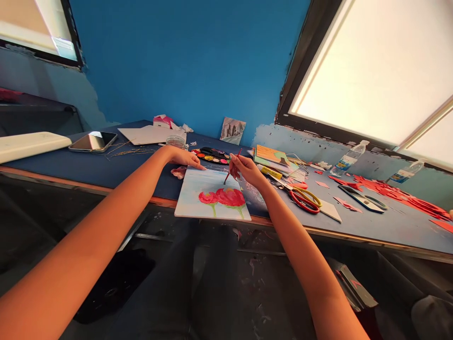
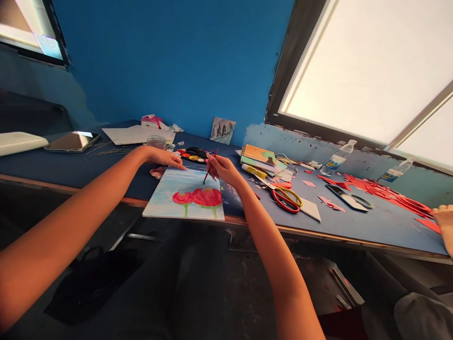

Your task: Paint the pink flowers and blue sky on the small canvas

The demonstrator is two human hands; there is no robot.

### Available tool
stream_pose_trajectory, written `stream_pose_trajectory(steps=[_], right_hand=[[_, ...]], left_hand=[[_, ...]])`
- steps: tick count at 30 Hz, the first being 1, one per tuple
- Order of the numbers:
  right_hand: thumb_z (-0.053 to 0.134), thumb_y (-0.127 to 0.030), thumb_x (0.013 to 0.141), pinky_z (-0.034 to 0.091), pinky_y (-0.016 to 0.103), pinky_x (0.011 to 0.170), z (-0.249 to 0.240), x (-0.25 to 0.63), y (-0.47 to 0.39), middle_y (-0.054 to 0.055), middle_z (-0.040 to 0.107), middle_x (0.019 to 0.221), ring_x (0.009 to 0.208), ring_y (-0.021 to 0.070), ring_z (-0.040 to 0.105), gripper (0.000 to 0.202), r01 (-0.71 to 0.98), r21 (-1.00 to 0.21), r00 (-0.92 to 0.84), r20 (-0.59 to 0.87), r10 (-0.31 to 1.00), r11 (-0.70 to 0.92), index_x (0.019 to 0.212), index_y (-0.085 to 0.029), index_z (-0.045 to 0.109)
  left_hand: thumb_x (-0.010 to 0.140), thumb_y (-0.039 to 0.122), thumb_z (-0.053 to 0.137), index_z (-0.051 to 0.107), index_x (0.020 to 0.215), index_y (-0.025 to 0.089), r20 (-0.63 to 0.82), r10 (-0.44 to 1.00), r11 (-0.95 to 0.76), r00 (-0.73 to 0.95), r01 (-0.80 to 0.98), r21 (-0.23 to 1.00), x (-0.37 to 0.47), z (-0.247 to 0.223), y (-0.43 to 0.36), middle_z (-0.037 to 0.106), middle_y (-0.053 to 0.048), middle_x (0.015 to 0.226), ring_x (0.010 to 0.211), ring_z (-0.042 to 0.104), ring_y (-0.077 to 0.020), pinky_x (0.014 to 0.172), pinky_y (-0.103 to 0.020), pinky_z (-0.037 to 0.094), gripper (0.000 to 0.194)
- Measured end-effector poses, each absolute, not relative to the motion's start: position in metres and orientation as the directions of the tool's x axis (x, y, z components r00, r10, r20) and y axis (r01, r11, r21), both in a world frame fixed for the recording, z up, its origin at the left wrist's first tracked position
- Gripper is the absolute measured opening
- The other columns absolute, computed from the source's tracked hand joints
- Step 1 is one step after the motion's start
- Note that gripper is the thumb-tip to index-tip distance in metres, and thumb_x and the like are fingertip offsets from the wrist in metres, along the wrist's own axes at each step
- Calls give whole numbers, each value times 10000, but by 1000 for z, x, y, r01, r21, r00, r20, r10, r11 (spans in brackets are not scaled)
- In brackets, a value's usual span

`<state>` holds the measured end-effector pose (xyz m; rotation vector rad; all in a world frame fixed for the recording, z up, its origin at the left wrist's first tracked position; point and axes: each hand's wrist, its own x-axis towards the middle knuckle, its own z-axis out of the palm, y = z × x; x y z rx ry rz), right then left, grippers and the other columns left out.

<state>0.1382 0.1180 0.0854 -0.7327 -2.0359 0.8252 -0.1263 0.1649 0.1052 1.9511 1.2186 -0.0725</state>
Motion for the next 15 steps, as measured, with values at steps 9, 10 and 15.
stream_pose_trajectory(steps=[9,10,15], right_hand=[[503,-750,869,400,223,479,90,140,115,-26,524,546,474,79,489,580,94,-826,-400,480,781,556,724,-189,535],[505,-742,876,401,225,486,90,140,114,-23,527,549,478,80,487,575,96,-829,-418,469,778,551,728,-188,538],[530,-699,900,424,237,552,90,138,110,-9,520,556,514,90,497,576,87,-842,-562,400,724,533,646,-183,490]], left_hand=[[733,739,680,481,757,239,-426,706,-220,566,746,628,-129,104,167,472,9,438,330,447,-143,305,-238,347,539],[731,738,683,484,763,238,-435,703,-208,563,748,631,-129,104,167,477,7,446,331,445,-143,306,-240,350,538],[726,745,684,502,788,237,-444,709,-210,548,765,609,-128,106,167,470,17,449,341,457,-142,322,-237,356,544]])
